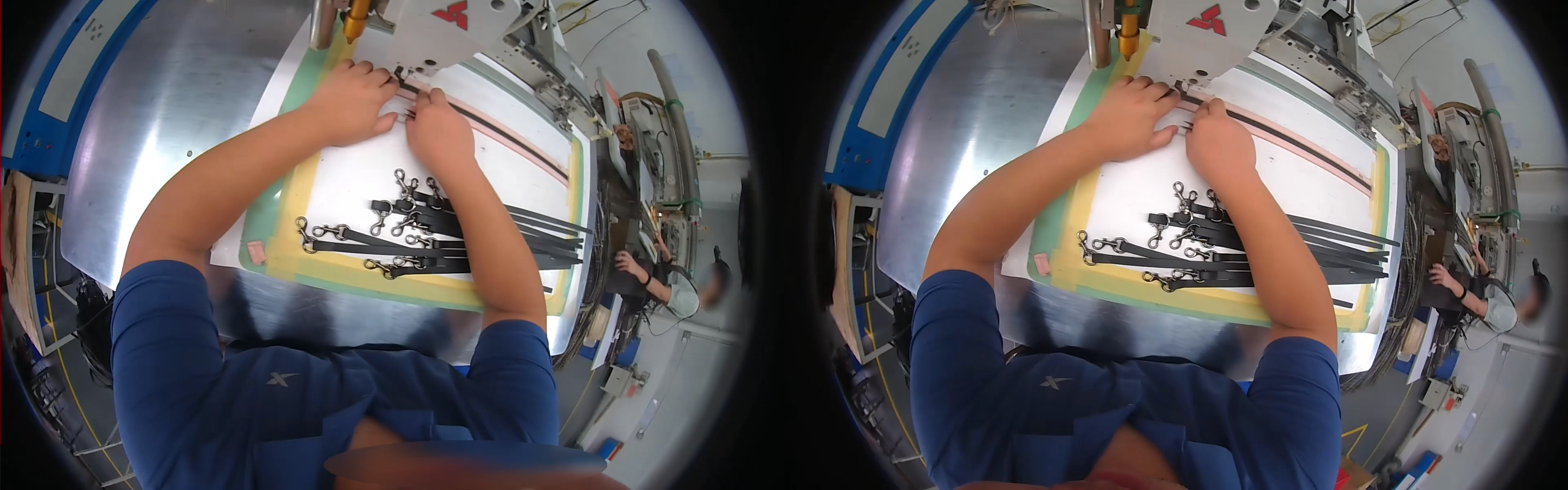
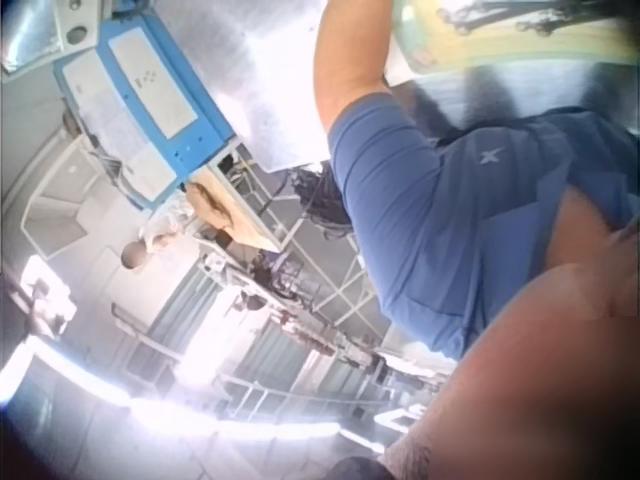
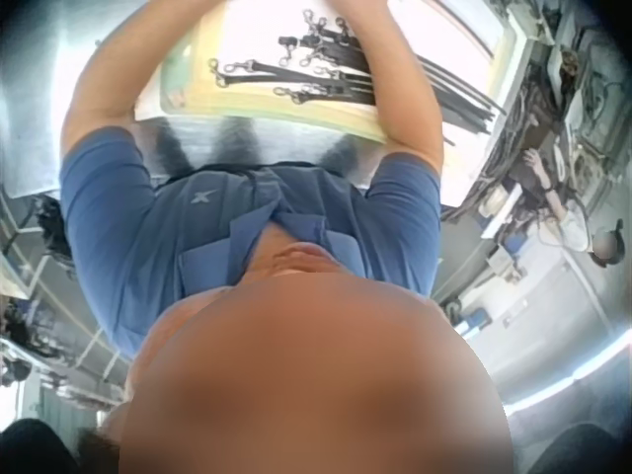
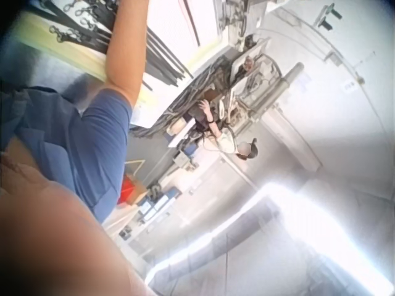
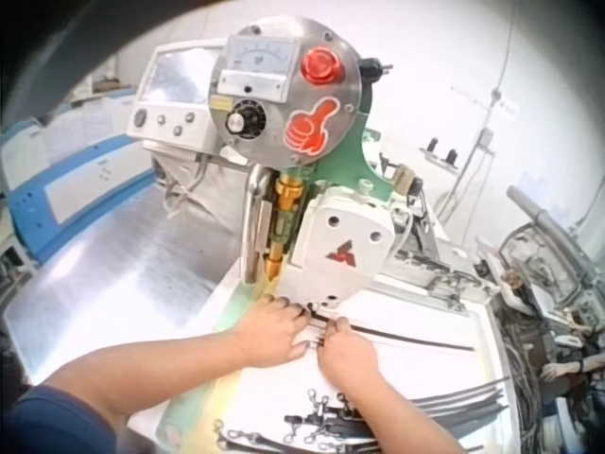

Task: Sewing and attaching clips to black straps using an industrial sewing machine.

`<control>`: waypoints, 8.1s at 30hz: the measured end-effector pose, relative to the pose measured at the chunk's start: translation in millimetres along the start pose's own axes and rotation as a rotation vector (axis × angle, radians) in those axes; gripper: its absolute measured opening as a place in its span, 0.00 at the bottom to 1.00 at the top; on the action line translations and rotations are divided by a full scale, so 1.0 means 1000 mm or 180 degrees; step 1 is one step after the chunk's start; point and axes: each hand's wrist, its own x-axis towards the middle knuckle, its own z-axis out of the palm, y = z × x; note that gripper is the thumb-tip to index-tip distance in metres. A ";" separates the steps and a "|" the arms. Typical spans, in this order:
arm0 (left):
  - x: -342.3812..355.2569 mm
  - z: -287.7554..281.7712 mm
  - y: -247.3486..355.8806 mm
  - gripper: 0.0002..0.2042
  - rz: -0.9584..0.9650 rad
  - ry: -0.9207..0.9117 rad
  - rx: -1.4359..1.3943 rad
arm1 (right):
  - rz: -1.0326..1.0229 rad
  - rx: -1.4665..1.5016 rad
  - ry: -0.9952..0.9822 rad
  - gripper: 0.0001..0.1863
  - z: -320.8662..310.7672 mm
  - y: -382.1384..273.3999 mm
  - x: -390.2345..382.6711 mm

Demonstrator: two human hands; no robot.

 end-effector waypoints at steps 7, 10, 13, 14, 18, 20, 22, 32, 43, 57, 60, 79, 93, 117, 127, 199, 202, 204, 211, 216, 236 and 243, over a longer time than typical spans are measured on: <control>0.000 -0.004 0.000 0.25 -0.0035 -0.0052 0.0044 | 0.0054 0.0061 -0.0105 0.22 -0.009 0.005 -0.002; -0.003 -0.001 -0.003 0.24 -0.0027 0.0032 0.0138 | 0.0015 0.0081 -0.0143 0.21 -0.014 0.018 -0.006; -0.003 -0.005 -0.002 0.24 -0.0097 -0.0031 0.0173 | 0.0173 0.0099 -0.0308 0.20 -0.021 0.040 -0.013; -0.004 -0.007 -0.002 0.24 -0.0115 -0.0036 0.0177 | 0.0202 0.0077 -0.0322 0.20 -0.023 0.048 -0.016; -0.005 -0.007 -0.006 0.24 -0.0058 0.0046 0.0261 | 0.0215 0.0068 -0.0251 0.21 -0.027 0.068 -0.029; -0.006 -0.005 -0.005 0.24 -0.0003 0.0113 0.0283 | 0.0215 0.0043 -0.0247 0.21 -0.025 0.066 -0.030; -0.006 -0.004 -0.001 0.26 -0.0039 0.0220 0.0374 | 0.0218 0.0027 -0.0235 0.21 -0.025 0.063 -0.029; 0.031 -0.008 0.081 0.36 -0.0492 -0.0603 0.0242 | 0.0116 0.0074 -0.0191 0.21 -0.020 0.068 -0.030; 0.045 -0.009 0.104 0.41 -0.0919 -0.0866 0.0277 | 0.0396 0.0032 -0.0426 0.22 -0.039 0.118 -0.063; 0.061 -0.002 0.135 0.41 -0.1169 -0.0963 0.0658 | 0.0527 0.0000 -0.0273 0.19 -0.036 0.166 -0.087; 0.071 0.003 0.146 0.42 -0.1092 -0.0982 0.0501 | 0.0459 0.0021 -0.0216 0.19 -0.035 0.167 -0.088; 0.109 0.012 0.198 0.45 -0.1188 -0.1171 0.0305 | 0.0456 0.0108 -0.0208 0.18 -0.050 0.236 -0.118; 0.120 0.019 0.203 0.41 -0.1152 -0.1248 0.0205 | 0.0810 -0.0069 -0.0319 0.18 -0.065 0.295 -0.154; 0.167 0.051 0.297 0.42 -0.0616 -0.0902 0.0145 | 0.0446 0.0227 -0.0124 0.19 -0.052 0.309 -0.159; 0.176 0.058 0.306 0.43 -0.0511 -0.0855 0.0085 | 0.0398 0.0514 0.0179 0.19 -0.041 0.315 -0.174; 0.053 0.027 0.131 0.27 -0.0840 -0.0005 0.0104 | 0.0876 0.0595 0.0573 0.18 -0.047 0.338 -0.175; 0.051 0.030 0.131 0.28 -0.0857 -0.0007 0.0035 | 0.0964 0.0409 0.0482 0.18 -0.047 0.330 -0.178; 0.050 0.032 0.130 0.28 -0.0815 0.0146 0.0081 | 0.0932 0.0364 0.0519 0.17 -0.042 0.330 -0.180; 0.050 0.028 0.130 0.29 -0.0779 0.0032 0.0153 | 0.0844 0.0353 0.0588 0.18 -0.035 0.334 -0.178; 0.052 0.034 0.122 0.30 -0.0798 0.0157 -0.0039 | 0.1077 0.0286 0.0448 0.18 -0.046 0.325 -0.173; 0.090 0.041 0.196 0.23 -0.0880 0.0038 -0.1764 | 0.0792 0.0446 0.0429 0.14 -0.042 0.308 -0.173; 0.086 0.016 0.175 0.22 -0.0428 -0.0103 -0.0611 | 0.0511 0.0455 0.0373 0.14 -0.049 0.288 -0.128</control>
